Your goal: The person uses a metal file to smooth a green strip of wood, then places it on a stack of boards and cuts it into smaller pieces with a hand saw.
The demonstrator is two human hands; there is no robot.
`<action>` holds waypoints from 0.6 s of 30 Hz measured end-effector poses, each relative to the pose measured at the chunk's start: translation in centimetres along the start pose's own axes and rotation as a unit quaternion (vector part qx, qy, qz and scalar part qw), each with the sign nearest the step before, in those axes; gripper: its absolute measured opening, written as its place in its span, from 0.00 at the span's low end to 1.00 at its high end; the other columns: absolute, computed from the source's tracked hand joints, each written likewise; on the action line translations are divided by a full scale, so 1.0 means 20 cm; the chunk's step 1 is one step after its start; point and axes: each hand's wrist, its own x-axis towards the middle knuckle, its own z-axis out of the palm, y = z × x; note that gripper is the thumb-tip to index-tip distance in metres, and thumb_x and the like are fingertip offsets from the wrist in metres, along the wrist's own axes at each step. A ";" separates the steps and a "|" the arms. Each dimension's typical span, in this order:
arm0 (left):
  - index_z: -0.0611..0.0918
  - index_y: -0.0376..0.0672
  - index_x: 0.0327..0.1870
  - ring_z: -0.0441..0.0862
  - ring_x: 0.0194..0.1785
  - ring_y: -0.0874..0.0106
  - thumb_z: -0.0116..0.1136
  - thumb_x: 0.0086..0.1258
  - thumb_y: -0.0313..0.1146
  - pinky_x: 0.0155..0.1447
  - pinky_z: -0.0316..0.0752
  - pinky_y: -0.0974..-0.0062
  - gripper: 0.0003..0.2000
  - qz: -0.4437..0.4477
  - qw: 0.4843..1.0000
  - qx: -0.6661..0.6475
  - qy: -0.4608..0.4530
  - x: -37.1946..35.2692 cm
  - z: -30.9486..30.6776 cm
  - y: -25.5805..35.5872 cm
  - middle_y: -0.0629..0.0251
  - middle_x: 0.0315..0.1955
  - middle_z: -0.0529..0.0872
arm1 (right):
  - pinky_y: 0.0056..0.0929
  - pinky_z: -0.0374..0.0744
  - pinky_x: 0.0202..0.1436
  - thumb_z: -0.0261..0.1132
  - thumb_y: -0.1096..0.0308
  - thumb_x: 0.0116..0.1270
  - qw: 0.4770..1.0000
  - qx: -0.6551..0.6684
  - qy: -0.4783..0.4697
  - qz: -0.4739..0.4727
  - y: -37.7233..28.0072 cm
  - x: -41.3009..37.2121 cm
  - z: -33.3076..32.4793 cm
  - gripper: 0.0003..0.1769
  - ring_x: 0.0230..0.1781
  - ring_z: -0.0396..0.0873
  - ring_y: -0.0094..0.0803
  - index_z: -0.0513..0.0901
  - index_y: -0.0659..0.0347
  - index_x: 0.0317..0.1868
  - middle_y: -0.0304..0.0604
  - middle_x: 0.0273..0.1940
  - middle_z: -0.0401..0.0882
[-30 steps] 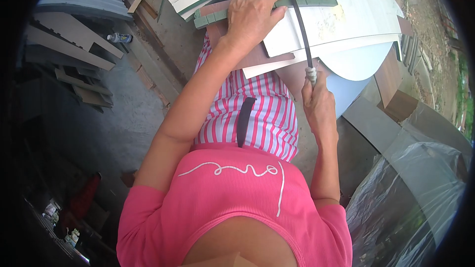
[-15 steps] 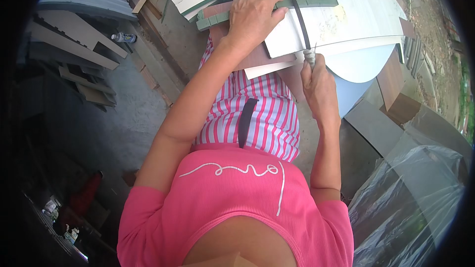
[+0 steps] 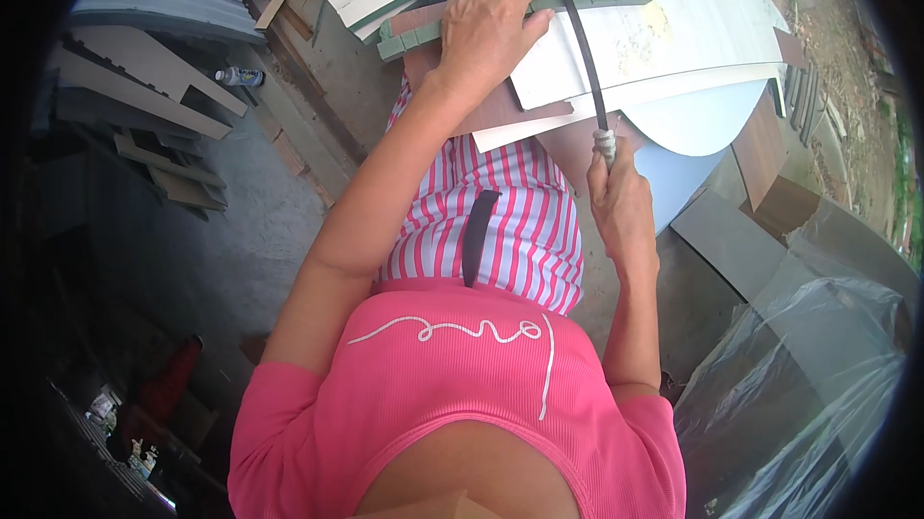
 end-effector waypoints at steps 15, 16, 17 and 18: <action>0.84 0.48 0.40 0.77 0.43 0.61 0.71 0.55 0.38 0.45 0.73 0.62 0.13 -0.002 1.000 0.002 0.007 -0.01 0.00 0.00 0.65 0.35 0.79 | 0.53 0.73 0.39 0.53 0.63 0.75 1.000 0.014 0.000 -0.024 -0.09 0.13 -0.01 0.15 0.37 0.77 0.68 0.70 0.69 0.51 0.69 0.33 0.78; 0.84 0.47 0.39 0.77 0.43 0.61 0.71 0.55 0.38 0.45 0.73 0.62 0.12 -0.006 1.000 0.001 0.006 -0.01 0.00 0.00 0.65 0.35 0.79 | 0.53 0.73 0.40 0.53 0.63 0.75 1.000 0.022 -0.002 -0.022 -0.09 0.13 -0.01 0.15 0.37 0.77 0.68 0.70 0.69 0.51 0.69 0.33 0.78; 0.84 0.47 0.39 0.77 0.43 0.61 0.71 0.55 0.38 0.45 0.73 0.62 0.12 -0.006 1.000 0.001 0.005 -0.01 0.00 0.00 0.65 0.35 0.79 | 0.53 0.73 0.40 0.53 0.63 0.75 1.000 0.022 -0.003 -0.021 -0.09 0.13 0.00 0.15 0.37 0.77 0.68 0.70 0.69 0.51 0.69 0.33 0.78; 0.84 0.47 0.39 0.77 0.43 0.61 0.71 0.55 0.38 0.45 0.73 0.62 0.12 -0.007 1.000 0.003 0.003 -0.01 0.00 0.00 0.65 0.35 0.79 | 0.53 0.73 0.39 0.53 0.63 0.76 1.000 0.020 -0.003 -0.020 -0.10 0.12 0.00 0.15 0.36 0.77 0.68 0.70 0.68 0.51 0.68 0.32 0.78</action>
